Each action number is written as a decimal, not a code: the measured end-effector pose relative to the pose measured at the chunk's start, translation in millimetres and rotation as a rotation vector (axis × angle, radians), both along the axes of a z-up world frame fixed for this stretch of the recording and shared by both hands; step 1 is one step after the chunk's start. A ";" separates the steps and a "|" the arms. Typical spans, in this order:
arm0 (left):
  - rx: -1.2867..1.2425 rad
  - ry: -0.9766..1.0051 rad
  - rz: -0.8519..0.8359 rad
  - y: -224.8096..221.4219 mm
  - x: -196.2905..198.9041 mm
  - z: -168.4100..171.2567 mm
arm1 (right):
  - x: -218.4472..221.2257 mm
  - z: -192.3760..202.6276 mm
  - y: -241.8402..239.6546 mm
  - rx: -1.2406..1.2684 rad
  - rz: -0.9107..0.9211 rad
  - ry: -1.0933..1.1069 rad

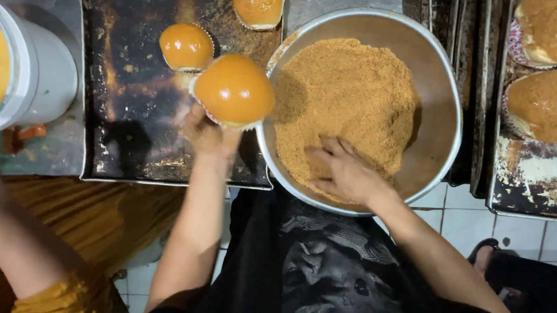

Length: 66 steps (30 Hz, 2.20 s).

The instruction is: Applying a crumb-like topping to buns by dipping them into a bowl and placing them on a tray.

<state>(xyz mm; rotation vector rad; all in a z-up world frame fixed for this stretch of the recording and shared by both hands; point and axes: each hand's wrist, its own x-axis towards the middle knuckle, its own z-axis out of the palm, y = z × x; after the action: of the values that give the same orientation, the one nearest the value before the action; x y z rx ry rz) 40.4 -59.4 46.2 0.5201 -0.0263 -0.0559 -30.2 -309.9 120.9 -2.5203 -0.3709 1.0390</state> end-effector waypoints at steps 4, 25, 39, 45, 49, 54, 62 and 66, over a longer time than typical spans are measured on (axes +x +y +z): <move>-0.260 0.636 0.005 -46.6 -6.1 21.9 | -11.1 6.8 -28.8 0.031 -0.056 0.007; 0.196 0.803 -0.209 -163.6 -22.1 13.0 | 15.9 -5.6 -75.4 0.284 -0.607 -0.562; 0.243 0.842 -0.186 -161.7 -12.4 -8.5 | -9.3 46.3 -49.7 0.128 -0.571 -0.210; 0.250 0.888 -0.343 -180.5 -18.4 37.5 | 21.1 26.8 -58.1 0.430 -0.593 -0.558; 0.102 0.990 -0.383 -164.5 -15.5 19.2 | 14.7 19.6 -62.7 0.289 -0.620 -0.563; 0.067 1.026 -0.442 -143.1 -8.2 9.8 | -18.1 40.1 -44.6 -0.025 -0.410 0.113; 0.090 0.962 -0.544 -149.6 1.7 16.5 | -22.6 41.0 -76.7 0.367 -0.583 -0.449; 0.060 0.984 -0.582 -159.4 -4.1 6.4 | -8.0 56.1 -68.0 0.520 -0.582 -0.605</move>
<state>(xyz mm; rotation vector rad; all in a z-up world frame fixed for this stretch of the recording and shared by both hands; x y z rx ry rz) 36.3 -218.8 52.6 0.4867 0.7902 -0.8771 -38.2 -377.9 177.0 -2.1842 -0.0345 -0.0534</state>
